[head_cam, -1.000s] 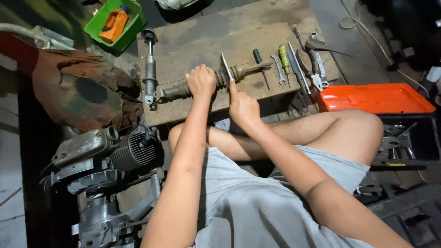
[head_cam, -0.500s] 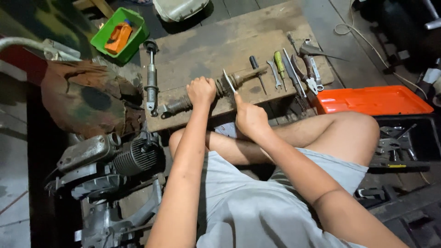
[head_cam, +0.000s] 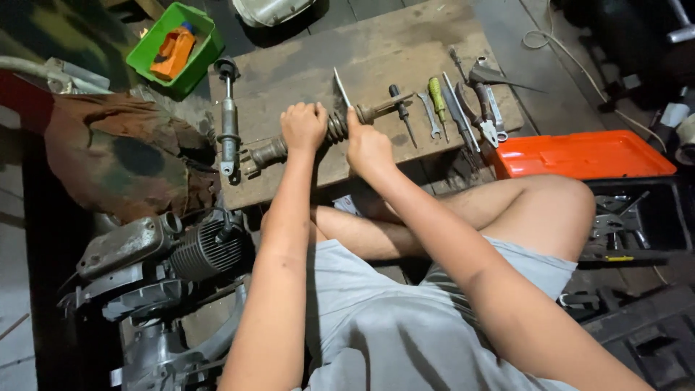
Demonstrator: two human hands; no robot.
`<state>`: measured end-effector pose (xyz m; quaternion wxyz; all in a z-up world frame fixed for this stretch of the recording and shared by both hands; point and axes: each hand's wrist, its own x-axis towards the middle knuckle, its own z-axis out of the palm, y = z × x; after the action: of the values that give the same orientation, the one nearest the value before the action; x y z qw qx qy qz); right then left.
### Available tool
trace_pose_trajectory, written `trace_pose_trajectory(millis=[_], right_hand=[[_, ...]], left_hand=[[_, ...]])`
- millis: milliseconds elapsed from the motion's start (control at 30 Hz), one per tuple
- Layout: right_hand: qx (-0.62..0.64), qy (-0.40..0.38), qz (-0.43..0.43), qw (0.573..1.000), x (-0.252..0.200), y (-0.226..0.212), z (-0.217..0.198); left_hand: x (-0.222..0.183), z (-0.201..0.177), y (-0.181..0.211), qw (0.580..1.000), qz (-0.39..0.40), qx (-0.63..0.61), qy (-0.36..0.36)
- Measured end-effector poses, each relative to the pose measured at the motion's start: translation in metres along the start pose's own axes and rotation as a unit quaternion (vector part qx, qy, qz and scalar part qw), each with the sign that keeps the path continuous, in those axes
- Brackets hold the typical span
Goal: A person is filing the exterior of a motorcycle shock absorber and then using a small tool to work on the internal components.
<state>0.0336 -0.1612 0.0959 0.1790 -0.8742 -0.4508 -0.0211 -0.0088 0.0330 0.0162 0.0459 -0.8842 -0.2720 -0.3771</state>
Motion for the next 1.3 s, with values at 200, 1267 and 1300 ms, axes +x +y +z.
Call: trace_pose_trajectory(millis=[200, 1267, 1300], right_hand=[[-0.089, 0.151, -0.034, 0.984, 0.043, 0.012, 0.058], [-0.007, -0.048, -0.014, 0.999, 0.011, 0.016, 0.01], [-0.007, -0.066, -0.01, 0.998, 0.018, 0.015, 0.006]], left_hand=[[-0.009, -0.016, 0.011, 0.997, -0.06, 0.029, -0.035], [-0.033, -0.038, 0.017, 0.977, -0.109, -0.001, -0.184], [-0.029, -0.042, 0.019, 0.971, -0.115, -0.002, -0.211]])
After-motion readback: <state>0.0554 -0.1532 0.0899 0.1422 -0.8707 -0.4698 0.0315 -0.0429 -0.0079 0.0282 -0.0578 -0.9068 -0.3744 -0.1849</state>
